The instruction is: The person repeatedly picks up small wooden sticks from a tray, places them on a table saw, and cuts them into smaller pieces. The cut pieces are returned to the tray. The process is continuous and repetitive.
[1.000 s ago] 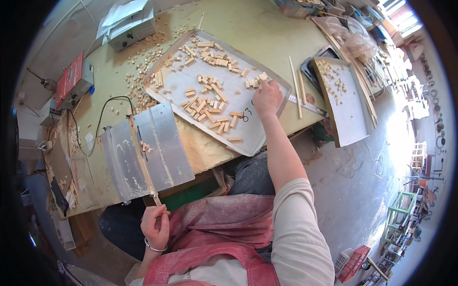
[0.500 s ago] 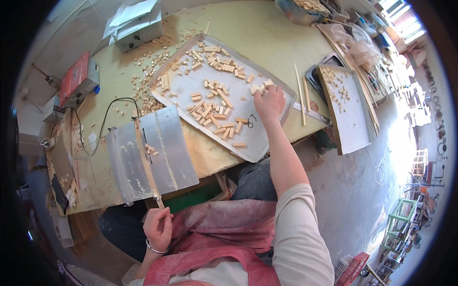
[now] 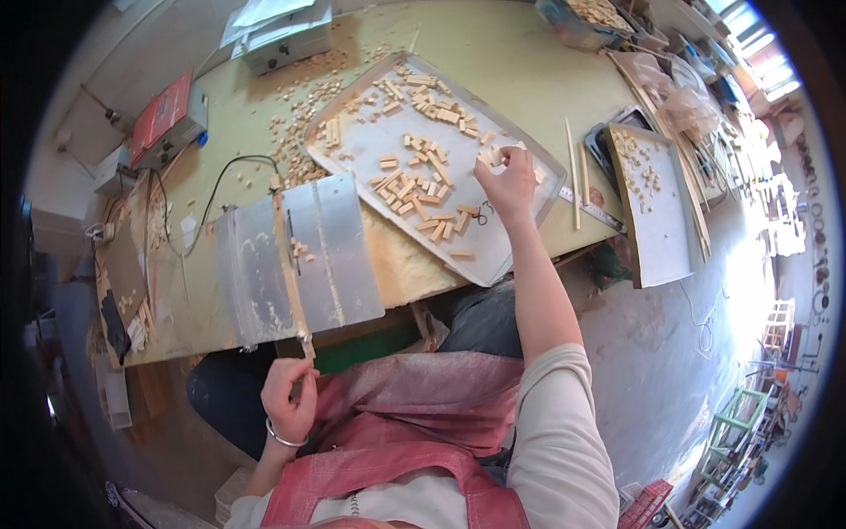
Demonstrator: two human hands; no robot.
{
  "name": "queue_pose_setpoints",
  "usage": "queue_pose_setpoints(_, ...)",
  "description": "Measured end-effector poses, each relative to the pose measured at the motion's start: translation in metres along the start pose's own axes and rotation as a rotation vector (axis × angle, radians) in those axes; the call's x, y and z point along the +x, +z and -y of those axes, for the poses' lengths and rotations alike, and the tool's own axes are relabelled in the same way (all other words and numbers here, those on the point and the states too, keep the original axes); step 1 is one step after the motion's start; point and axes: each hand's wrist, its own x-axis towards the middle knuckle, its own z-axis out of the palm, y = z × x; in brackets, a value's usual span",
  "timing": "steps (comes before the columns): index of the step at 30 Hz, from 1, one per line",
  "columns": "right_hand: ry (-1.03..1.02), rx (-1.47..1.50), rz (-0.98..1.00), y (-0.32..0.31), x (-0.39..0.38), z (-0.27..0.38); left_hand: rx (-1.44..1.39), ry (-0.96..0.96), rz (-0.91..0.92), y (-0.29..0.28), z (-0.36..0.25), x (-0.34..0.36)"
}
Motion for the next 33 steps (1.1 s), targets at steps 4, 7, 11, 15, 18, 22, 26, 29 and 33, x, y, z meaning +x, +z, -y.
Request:
queue_pose_setpoints(4,-0.148,0.272,0.215,-0.033,-0.054,0.062,0.088,0.028,-0.117,-0.01,0.012,0.002)
queue_pose_setpoints(7,-0.352,0.381,0.383,-0.046,-0.129,0.121,0.147,-0.022,-0.077,-0.014,0.021,0.007)
queue_pose_setpoints(11,-0.654,0.245,0.591,-0.04,-0.192,0.174,0.195,-0.046,-0.052,-0.011,0.034,0.021)
queue_pose_setpoints(15,-0.75,0.153,0.614,-0.013,-0.206,0.194,0.245,-0.035,-0.012,-0.006,0.036,0.032)
queue_pose_setpoints(18,-0.767,0.061,0.667,-0.004,-0.205,0.202,0.289,-0.052,0.017,0.002,0.039,0.038)
queue_pose_setpoints(22,-0.776,0.139,0.496,-0.018,-0.213,0.196,0.33,-0.071,0.067,0.003,0.044,0.047)
queue_pose_setpoints(26,-0.667,-0.005,0.407,-0.024,-0.236,0.182,0.34,-0.044,0.074,0.007,0.048,0.053)
queue_pose_setpoints(29,-0.677,-0.01,0.307,-0.006,-0.254,0.187,0.361,-0.06,0.083,0.011,0.052,0.056)
queue_pose_setpoints(33,-0.672,0.021,0.267,-0.003,-0.261,0.198,0.368,-0.033,0.064,0.008,0.052,0.056)
